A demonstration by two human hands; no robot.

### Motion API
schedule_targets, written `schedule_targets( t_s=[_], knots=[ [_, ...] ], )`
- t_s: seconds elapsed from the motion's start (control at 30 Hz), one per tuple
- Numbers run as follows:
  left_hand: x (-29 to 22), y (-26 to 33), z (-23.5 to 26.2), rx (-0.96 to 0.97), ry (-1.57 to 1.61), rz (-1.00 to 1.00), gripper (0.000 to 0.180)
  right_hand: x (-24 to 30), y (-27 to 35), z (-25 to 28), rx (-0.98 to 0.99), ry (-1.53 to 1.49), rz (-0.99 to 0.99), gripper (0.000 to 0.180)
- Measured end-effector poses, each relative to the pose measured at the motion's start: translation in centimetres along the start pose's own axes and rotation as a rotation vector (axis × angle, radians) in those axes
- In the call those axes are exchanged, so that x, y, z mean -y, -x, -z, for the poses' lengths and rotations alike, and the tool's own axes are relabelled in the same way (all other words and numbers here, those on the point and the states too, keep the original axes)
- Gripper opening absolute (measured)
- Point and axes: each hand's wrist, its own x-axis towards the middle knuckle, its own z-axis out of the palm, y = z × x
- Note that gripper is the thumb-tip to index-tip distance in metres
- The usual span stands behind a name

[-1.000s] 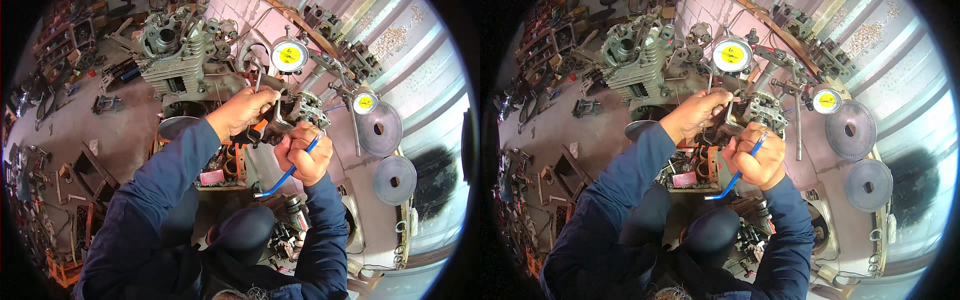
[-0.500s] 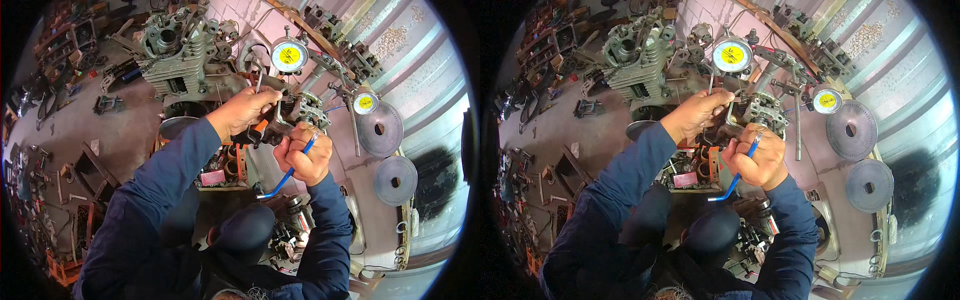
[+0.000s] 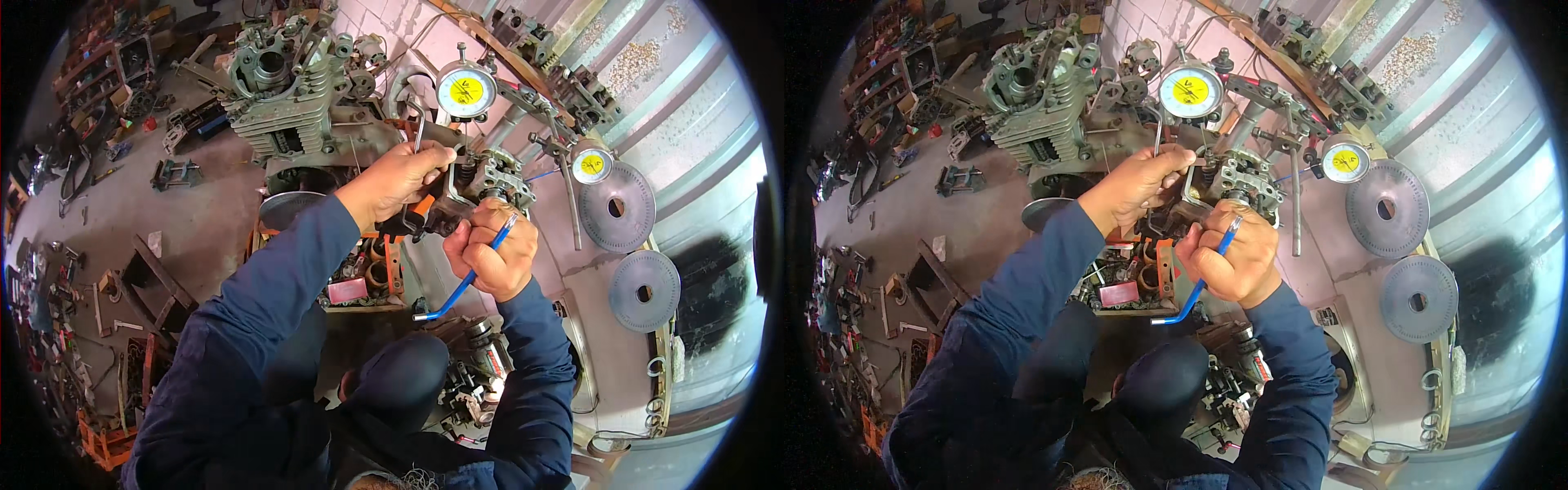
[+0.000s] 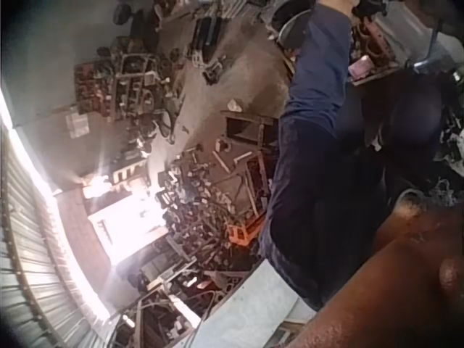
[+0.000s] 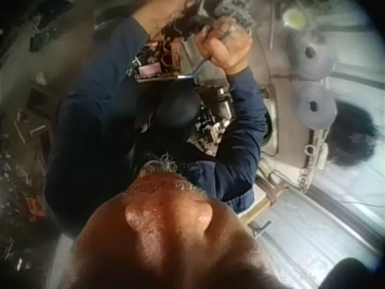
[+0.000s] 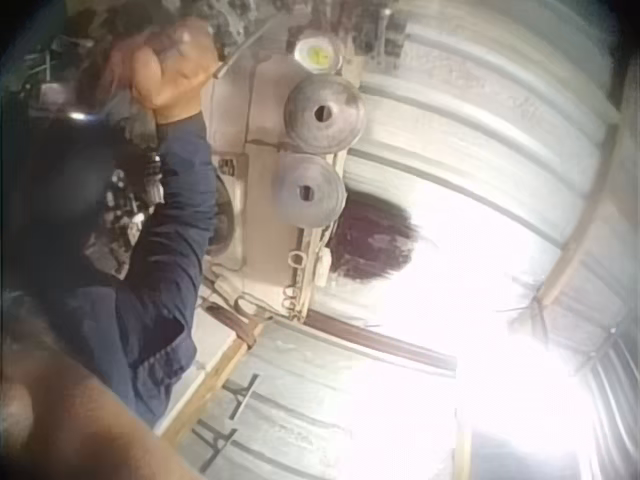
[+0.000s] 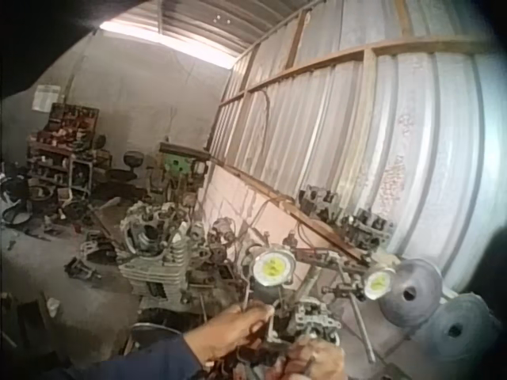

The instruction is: The person measures and adjusts engine components using dial indicators, then uses a wrench and a hex key to loosen or tighten parts.

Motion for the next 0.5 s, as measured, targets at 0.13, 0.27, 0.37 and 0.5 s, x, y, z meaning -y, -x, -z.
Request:
schedule_targets(
  t_s=[0.13, 0.27, 0.37, 0.5],
  knots=[
    [0.0, -0.1, 0.7, 0.035, -0.011, 0.014, 0.024, 0.0, 0.1, -0.3, -0.022, -0.017, -0.002, 0.038],
    [0.3, 0.0, 0.3, 0.024, -0.004, -0.005, 0.026, 0.1, 0.1, -0.2, -0.016, 0.002, -0.011, 0.039],
    [0.2, -0.1, 0.5, 0.007, -0.012, 0.001, 0.025, 0.1, 0.0, -0.1, -0.013, 0.003, -0.011, 0.040],
    [0.1, 0.2, -0.2, -0.015, -0.015, 0.000, 0.021, 0.0, 0.2, -0.2, -0.035, 0.008, -0.009, 0.041]
  ],
)
